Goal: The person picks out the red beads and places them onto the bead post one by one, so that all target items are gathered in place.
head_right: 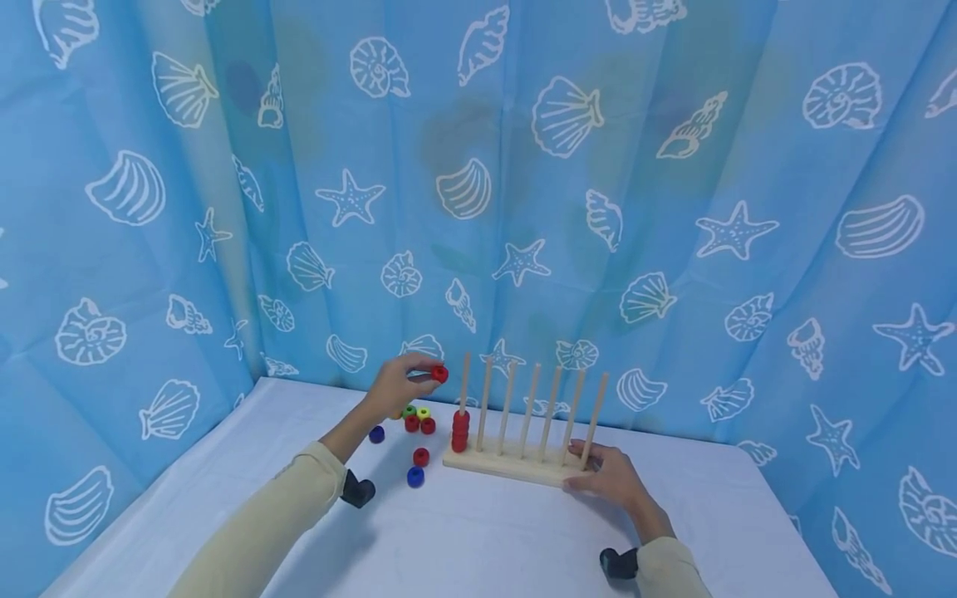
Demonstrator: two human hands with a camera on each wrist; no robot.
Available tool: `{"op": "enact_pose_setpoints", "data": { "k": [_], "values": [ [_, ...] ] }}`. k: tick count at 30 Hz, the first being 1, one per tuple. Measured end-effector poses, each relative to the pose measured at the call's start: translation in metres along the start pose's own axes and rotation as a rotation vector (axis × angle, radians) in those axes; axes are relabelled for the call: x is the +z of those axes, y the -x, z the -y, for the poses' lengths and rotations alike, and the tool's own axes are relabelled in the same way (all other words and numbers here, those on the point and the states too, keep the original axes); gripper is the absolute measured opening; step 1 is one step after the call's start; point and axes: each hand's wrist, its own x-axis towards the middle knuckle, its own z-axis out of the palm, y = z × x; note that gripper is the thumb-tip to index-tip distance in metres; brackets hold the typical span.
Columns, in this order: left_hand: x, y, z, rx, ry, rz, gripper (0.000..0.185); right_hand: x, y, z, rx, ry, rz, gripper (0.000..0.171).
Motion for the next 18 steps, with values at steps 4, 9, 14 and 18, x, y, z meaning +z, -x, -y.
{"op": "enact_pose_setpoints", "data": {
  "k": [4,9,14,18],
  "values": [
    [-0.003,-0.007,-0.013,0.037,0.017,0.002,0.036,0.0,0.0,0.001,0.004,-0.011,-0.004,0.071],
    [-0.006,-0.017,-0.027,0.098,0.042,-0.002,0.035,0.0,0.0,0.001,-0.008,-0.022,-0.01,0.071],
    [-0.01,-0.023,-0.044,0.125,0.117,-0.013,0.034,0.0,-0.001,-0.001,-0.006,-0.032,-0.006,0.072],
    [-0.011,-0.028,-0.054,0.114,0.161,-0.006,0.035,0.001,-0.001,-0.004,0.002,-0.042,-0.005,0.073]
  ]
}}
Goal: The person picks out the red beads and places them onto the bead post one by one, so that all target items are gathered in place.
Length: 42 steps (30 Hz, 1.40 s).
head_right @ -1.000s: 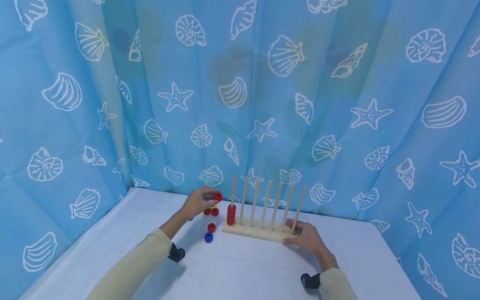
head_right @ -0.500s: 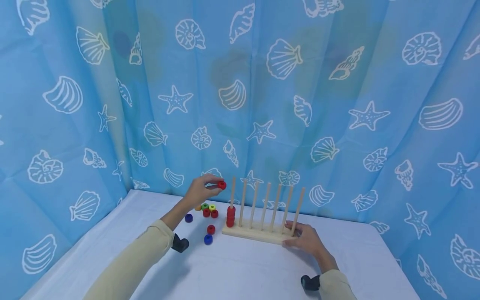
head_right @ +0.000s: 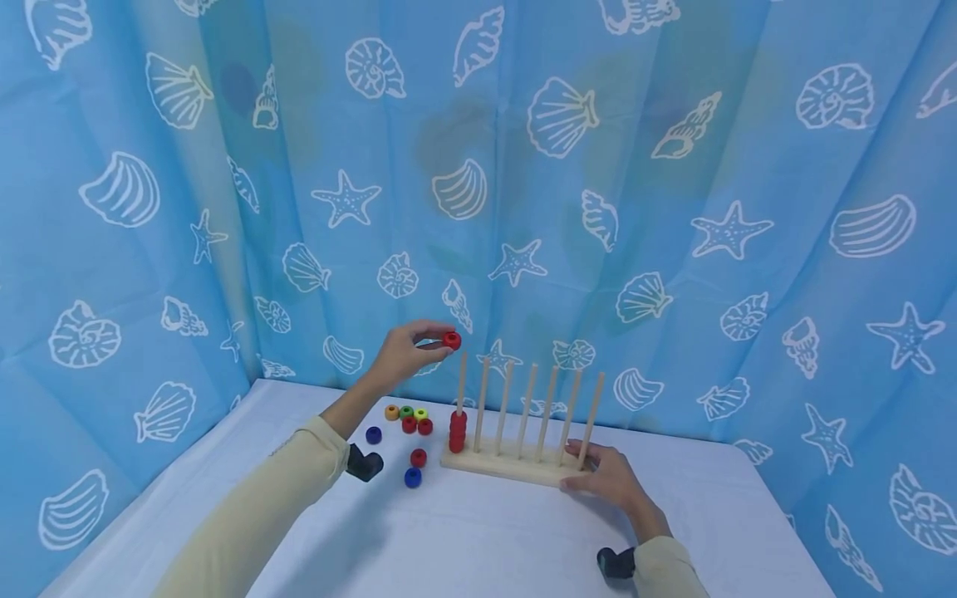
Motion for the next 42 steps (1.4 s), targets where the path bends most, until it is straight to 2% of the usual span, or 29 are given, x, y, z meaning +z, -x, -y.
{"op": "enact_pose_setpoints", "data": {
  "k": [5,11,17,28,34,42],
  "values": [
    [0.0,-0.001,-0.012,0.023,0.031,0.059,0.033,0.001,0.0,-0.001,-0.006,0.007,0.0,0.072],
    [0.004,-0.001,-0.013,0.032,0.029,0.099,0.034,0.0,0.001,0.002,-0.006,0.005,-0.005,0.07],
    [0.008,0.0,-0.007,0.007,0.002,0.083,0.031,0.0,0.0,0.001,-0.004,0.011,0.001,0.072],
    [0.012,-0.002,-0.002,-0.049,0.012,0.065,0.036,0.0,-0.003,-0.001,0.007,0.02,0.005,0.071],
    [0.015,-0.003,-0.003,-0.037,0.01,0.082,0.035,0.0,-0.003,-0.001,-0.002,0.02,-0.002,0.071],
    [0.019,0.008,0.012,-0.076,-0.058,0.075,0.033,0.0,-0.001,0.0,-0.004,0.035,-0.004,0.071]
  ]
}}
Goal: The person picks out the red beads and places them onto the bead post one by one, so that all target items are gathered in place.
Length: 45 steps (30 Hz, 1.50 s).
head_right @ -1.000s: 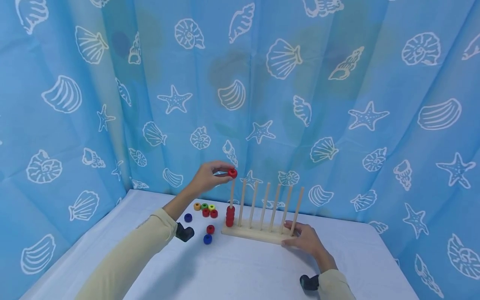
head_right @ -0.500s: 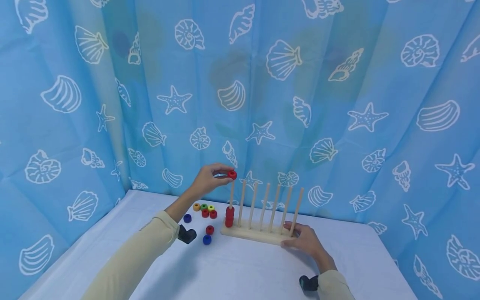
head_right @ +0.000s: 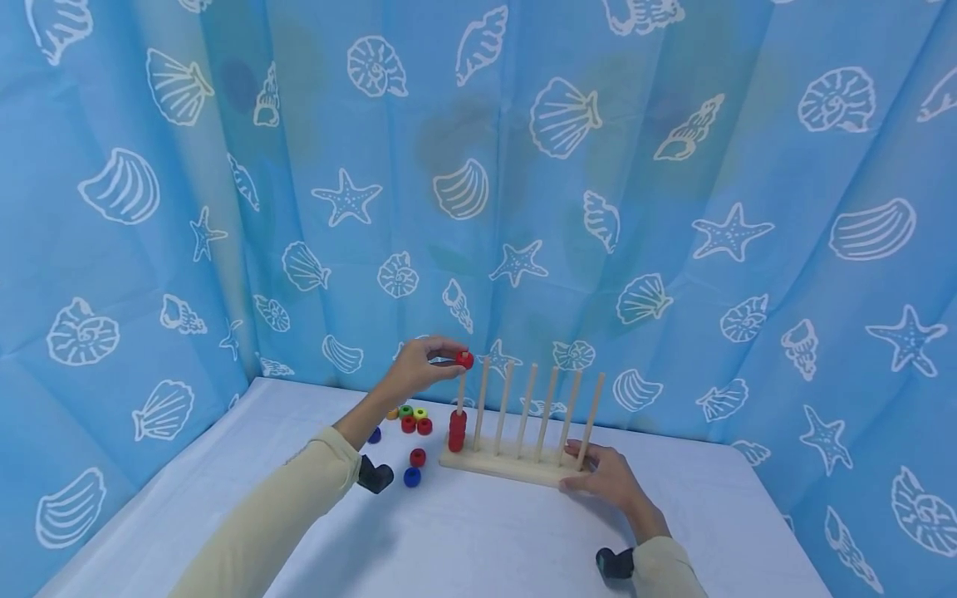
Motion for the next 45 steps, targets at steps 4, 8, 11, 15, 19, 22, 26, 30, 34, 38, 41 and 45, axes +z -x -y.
{"op": "enact_pose_setpoints", "data": {
  "k": [4,8,11,15,19,22,26,30,34,38,41,45],
  "values": [
    [0.007,0.006,0.014,-0.023,-0.019,-0.006,0.032,-0.001,0.001,0.0,-0.003,-0.01,-0.001,0.07],
    [0.014,0.013,0.027,-0.077,-0.039,-0.01,0.032,-0.001,0.001,0.001,-0.004,-0.013,0.002,0.069],
    [0.019,0.019,0.035,-0.117,-0.042,-0.006,0.031,-0.001,0.001,0.002,-0.002,-0.011,0.004,0.07],
    [0.024,0.025,0.044,-0.145,-0.015,-0.004,0.031,-0.001,0.002,0.001,-0.004,-0.012,0.001,0.069],
    [0.029,0.03,0.051,-0.163,0.018,-0.001,0.032,0.0,0.001,0.0,-0.003,-0.018,-0.001,0.068],
    [0.032,0.033,0.058,-0.174,0.021,0.003,0.031,0.0,0.002,0.0,-0.006,-0.021,0.004,0.068],
    [0.036,0.035,0.065,-0.185,0.018,-0.002,0.029,0.0,0.003,0.001,-0.014,-0.026,0.006,0.068],
    [0.039,0.037,0.069,-0.201,0.001,-0.012,0.029,0.0,0.003,0.0,-0.024,-0.03,0.01,0.068],
    [0.04,0.04,0.071,-0.195,-0.031,-0.023,0.03,0.001,0.003,-0.002,-0.015,-0.036,0.01,0.069],
    [0.04,0.041,0.072,-0.189,-0.026,-0.027,0.03,0.002,0.002,-0.003,-0.004,-0.032,0.014,0.07],
    [0.04,0.041,0.073,-0.193,-0.019,-0.03,0.03,0.001,0.002,-0.002,-0.01,-0.025,0.017,0.072],
    [0.038,0.04,0.071,-0.214,0.0,-0.014,0.031,0.001,0.002,0.0,-0.013,-0.033,0.011,0.072]
  ]
}}
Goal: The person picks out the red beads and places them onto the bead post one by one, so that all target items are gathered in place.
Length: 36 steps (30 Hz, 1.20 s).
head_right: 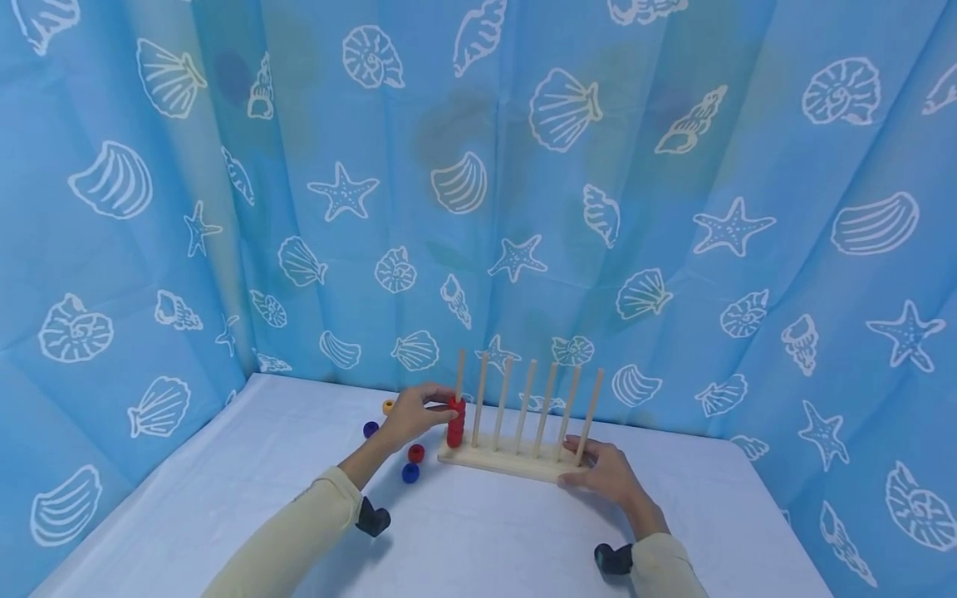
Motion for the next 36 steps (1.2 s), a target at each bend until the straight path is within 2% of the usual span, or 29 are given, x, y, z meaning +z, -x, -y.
{"op": "enact_pose_setpoints", "data": {
  "k": [2,6,11,18,23,27,36],
  "values": [
    [-0.003,0.0,-0.001,-0.012,-0.002,0.017,0.034,0.0,0.0,0.002,0.003,-0.004,-0.005,0.072],
    [-0.012,0.0,-0.001,0.009,0.007,0.041,0.042,0.0,0.0,0.003,0.017,0.008,-0.006,0.072],
    [-0.026,0.005,0.009,0.037,-0.039,0.034,0.042,-0.001,0.001,0.005,0.028,0.019,-0.002,0.072],
    [-0.037,0.02,0.029,-0.054,-0.15,0.055,0.039,-0.001,0.001,0.0,0.031,0.034,-0.004,0.074],
    [-0.04,0.029,0.045,-0.094,-0.185,0.142,0.037,0.001,-0.001,-0.004,0.022,0.033,-0.004,0.074],
    [-0.042,0.035,0.055,-0.11,-0.217,0.185,0.034,0.002,-0.001,-0.003,0.026,0.024,-0.001,0.074],
    [-0.042,0.036,0.062,-0.116,-0.229,0.185,0.036,0.002,-0.003,0.0,0.045,0.036,-0.005,0.075]
  ]
}}
